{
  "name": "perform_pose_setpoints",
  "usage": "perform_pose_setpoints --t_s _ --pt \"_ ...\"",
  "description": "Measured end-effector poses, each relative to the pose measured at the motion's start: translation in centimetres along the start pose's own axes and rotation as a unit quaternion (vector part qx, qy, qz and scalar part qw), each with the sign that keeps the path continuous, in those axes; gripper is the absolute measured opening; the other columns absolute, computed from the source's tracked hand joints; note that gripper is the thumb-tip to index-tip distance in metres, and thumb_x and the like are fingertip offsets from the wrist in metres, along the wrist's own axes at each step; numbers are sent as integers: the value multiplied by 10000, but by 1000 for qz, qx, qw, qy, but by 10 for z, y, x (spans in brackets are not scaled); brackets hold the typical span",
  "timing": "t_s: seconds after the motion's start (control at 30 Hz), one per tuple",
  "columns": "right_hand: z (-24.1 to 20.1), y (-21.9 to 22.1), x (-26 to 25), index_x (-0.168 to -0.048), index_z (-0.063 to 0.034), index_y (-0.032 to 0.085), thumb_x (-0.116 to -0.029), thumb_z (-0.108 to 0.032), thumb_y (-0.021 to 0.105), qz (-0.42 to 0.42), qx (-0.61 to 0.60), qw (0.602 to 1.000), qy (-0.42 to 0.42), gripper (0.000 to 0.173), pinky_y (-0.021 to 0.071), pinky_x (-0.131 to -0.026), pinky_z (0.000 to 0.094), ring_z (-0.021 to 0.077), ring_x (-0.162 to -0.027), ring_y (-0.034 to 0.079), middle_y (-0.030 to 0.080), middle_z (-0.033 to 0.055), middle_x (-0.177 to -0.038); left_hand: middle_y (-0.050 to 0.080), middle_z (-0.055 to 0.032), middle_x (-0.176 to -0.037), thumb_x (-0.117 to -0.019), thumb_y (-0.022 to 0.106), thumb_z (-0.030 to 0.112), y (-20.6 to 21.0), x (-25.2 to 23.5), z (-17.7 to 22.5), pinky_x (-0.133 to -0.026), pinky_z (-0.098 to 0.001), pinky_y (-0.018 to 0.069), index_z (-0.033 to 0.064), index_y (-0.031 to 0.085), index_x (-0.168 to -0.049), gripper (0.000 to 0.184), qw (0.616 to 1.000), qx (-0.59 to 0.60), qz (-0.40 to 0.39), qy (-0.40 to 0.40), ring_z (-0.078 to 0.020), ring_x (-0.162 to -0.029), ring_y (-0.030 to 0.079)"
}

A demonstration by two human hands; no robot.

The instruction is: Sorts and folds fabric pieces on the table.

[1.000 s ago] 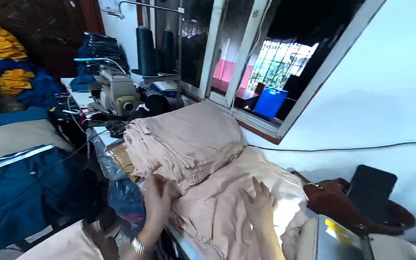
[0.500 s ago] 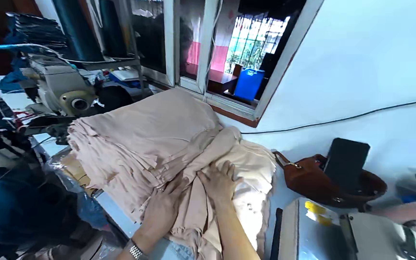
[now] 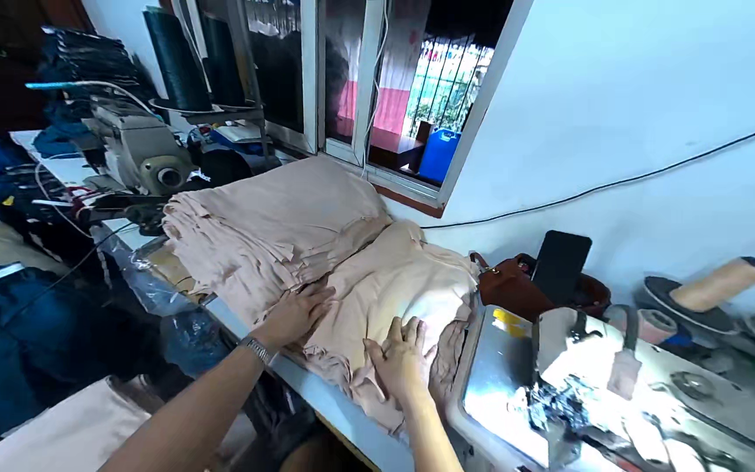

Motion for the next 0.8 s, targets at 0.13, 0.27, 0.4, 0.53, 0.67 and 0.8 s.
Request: perform_pose_setpoints --t_s 0.13,0.27,0.4,0.53,0.67,0.8 --pt "9 5 32 -1496 -43 521 -952 -516 619 155 -164 969 -105 727 200 -1248 566 462 -1548 161 293 288 -1626 267 -54 -1688 -972 544 641 5 7 9 -1204 -613 252 239 389 -1592 755 999 7 -42 -33 -335 -1532 284" --pt "13 6 52 -1352 9 646 -952 -379 635 275 -235 918 -164 558 229 -1225 608 533 -1469 306 454 320 -1513 95 -24 -1731 -911 512 760 21 18 10 -1257 -575 70 248 255 -1641 928 999 -21 -10 -45 -299 -1588 89" --pt "14 4 58 -1281 42 684 -957 -352 578 319 -243 895 -194 521 283 -1190 627 546 -1408 397 534 316 -1439 106 -62 -1728 -943 549 685 18 20 10 -1259 -566 73 223 290 -1631 868 999 -5 -38 -14 -310 -1589 74" --pt "15 3 59 -1256 40 699 -952 -347 566 336 -245 887 -201 509 303 -1177 627 538 -1391 425 559 310 -1412 480 -160 -1550 -1000 665 324 -24 39 24 -1190 -527 332 91 493 -1515 592 993 97 -65 27 -320 -1440 444" --pt "16 2 58 -1230 40 710 -950 -345 560 345 -251 882 -199 499 311 -1174 615 526 -1381 443 577 307 -1389 727 -173 -1036 -1055 550 141 -83 55 4 -903 -482 559 -8 694 -1197 251 985 169 40 -5 -284 -932 709" --pt "17 2 56 -1233 36 712 -947 -345 564 347 -245 884 -194 499 318 -1170 613 536 -1378 440 576 312 -1387 721 -147 -909 -1068 525 157 -138 56 -46 -811 -478 554 -31 708 -1067 263 965 194 162 -76 -256 -807 685"
Point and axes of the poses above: each hand's wrist, its own x-axis away from the middle knuckle, its own y-axis out of the palm, z = x × y, the point moved 9 cm from there along -x, towards the middle knuckle
